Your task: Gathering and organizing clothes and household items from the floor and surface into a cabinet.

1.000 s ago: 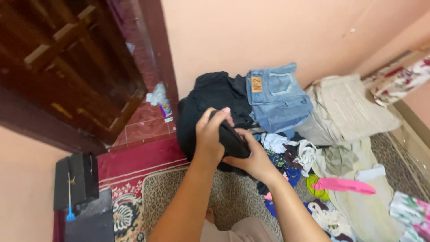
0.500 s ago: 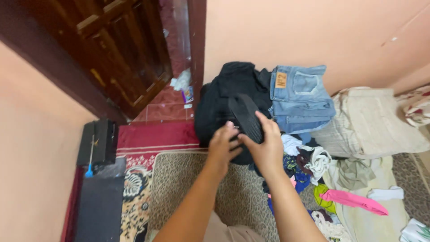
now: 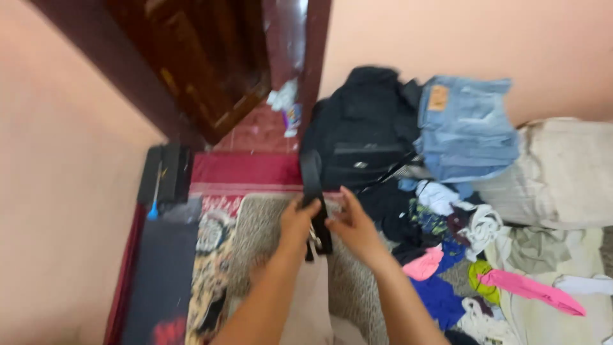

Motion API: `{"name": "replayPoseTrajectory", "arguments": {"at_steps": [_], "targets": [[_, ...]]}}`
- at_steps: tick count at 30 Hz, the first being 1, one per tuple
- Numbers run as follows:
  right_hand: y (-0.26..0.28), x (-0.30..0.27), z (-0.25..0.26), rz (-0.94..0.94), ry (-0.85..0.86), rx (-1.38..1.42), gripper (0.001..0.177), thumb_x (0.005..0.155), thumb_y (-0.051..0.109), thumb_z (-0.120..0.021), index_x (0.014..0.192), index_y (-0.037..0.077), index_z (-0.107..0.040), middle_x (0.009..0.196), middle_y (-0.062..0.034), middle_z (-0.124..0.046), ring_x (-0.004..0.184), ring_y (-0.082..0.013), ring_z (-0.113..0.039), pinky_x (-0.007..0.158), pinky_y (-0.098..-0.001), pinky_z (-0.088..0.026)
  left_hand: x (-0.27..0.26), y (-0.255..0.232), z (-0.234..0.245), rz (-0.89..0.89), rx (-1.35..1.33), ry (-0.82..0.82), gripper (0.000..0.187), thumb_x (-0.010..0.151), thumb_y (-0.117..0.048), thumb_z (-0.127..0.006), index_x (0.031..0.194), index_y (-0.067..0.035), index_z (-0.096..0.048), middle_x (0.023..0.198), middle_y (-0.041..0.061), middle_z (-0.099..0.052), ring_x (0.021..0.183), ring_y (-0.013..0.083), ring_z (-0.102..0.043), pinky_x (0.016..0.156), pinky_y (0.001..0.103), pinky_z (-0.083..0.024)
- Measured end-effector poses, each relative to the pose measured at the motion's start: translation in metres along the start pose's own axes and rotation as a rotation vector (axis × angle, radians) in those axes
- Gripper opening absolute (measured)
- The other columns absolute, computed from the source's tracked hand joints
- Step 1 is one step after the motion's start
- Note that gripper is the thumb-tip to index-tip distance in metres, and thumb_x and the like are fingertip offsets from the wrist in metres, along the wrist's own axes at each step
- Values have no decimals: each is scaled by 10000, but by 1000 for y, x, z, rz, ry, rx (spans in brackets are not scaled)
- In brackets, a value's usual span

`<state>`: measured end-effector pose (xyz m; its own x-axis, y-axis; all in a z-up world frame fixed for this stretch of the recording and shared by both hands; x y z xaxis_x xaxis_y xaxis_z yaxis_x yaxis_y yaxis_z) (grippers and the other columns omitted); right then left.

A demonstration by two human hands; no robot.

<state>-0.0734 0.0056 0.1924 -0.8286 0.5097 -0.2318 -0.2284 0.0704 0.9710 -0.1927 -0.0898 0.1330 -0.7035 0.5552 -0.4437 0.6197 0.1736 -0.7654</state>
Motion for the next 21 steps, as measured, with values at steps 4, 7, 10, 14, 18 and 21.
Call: {"name": "replayPoseTrajectory", "arguments": {"at_steps": [4, 7, 10, 14, 18, 21], "targets": [[-7, 26, -25, -15, 10, -150, 713, 864, 81, -717, 1512, 106, -421, 1432, -93, -590, 1149, -199, -660, 897, -329, -552, 8, -26, 59, -29, 82, -210, 403, 855, -122, -750, 1239, -6, -707, 1050, 83, -746, 914, 189, -683, 812, 330, -525], [-20, 45, -57, -21, 65, -215, 637, 860, 102, -717, 1459, 94, -502, 1358, -82, -645, 1030, -175, -701, 816, -315, -565, 3, -51, 105, 72, 160, -393, 428, 875, -146, -741, 1286, -43, -679, 1075, 99, -732, 923, 218, -672, 805, 361, -512], [-21, 84, -98, -36, 128, -251, 606, 871, 136, -730, 1439, 91, -523, 1335, -64, -654, 971, -155, -698, 786, -304, -558, 33, -58, 162, 60, 293, -553, 501, 863, -160, -757, 1344, -79, -644, 1140, 106, -729, 979, 232, -681, 840, 373, -510], [-30, 120, -158, -181, 195, -256, 635, 831, 170, -757, 1423, 120, -532, 1308, -38, -661, 882, -148, -671, 690, -323, -527, 57, -73, 230, -88, 549, -601, 651, 826, -222, -791, 1434, -102, -595, 1206, 159, -756, 1066, 301, -730, 928, 404, -543], [-39, 154, -191, -66, 250, -347, 644, 850, 186, -782, 1436, 101, -527, 1296, -42, -682, 878, -151, -679, 755, -297, -561, 65, -89, 271, -50, 814, -572, 786, 825, -294, -759, 1547, -150, -484, 1384, 192, -648, 1252, 366, -632, 1044, 431, -491], [-36, 174, -201, -104, 271, -276, 614, 861, 188, -761, 1416, 84, -520, 1295, -41, -664, 904, -145, -694, 759, -292, -559, 80, -101, 284, -99, 1071, -630, 1000, 791, -359, -872, 1529, -8, -296, 1578, 309, -268, 1431, 454, -307, 1126, 474, -317]]}}
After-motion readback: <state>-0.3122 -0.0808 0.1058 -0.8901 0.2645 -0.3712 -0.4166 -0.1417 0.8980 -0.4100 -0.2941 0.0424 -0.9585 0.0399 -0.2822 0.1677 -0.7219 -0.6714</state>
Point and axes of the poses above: each hand's wrist, its own x-axis towards the middle knuckle, its own z-axis out of the back of the hand, y = z × x, the point moved 2 cm from there along x, towards the middle knuckle
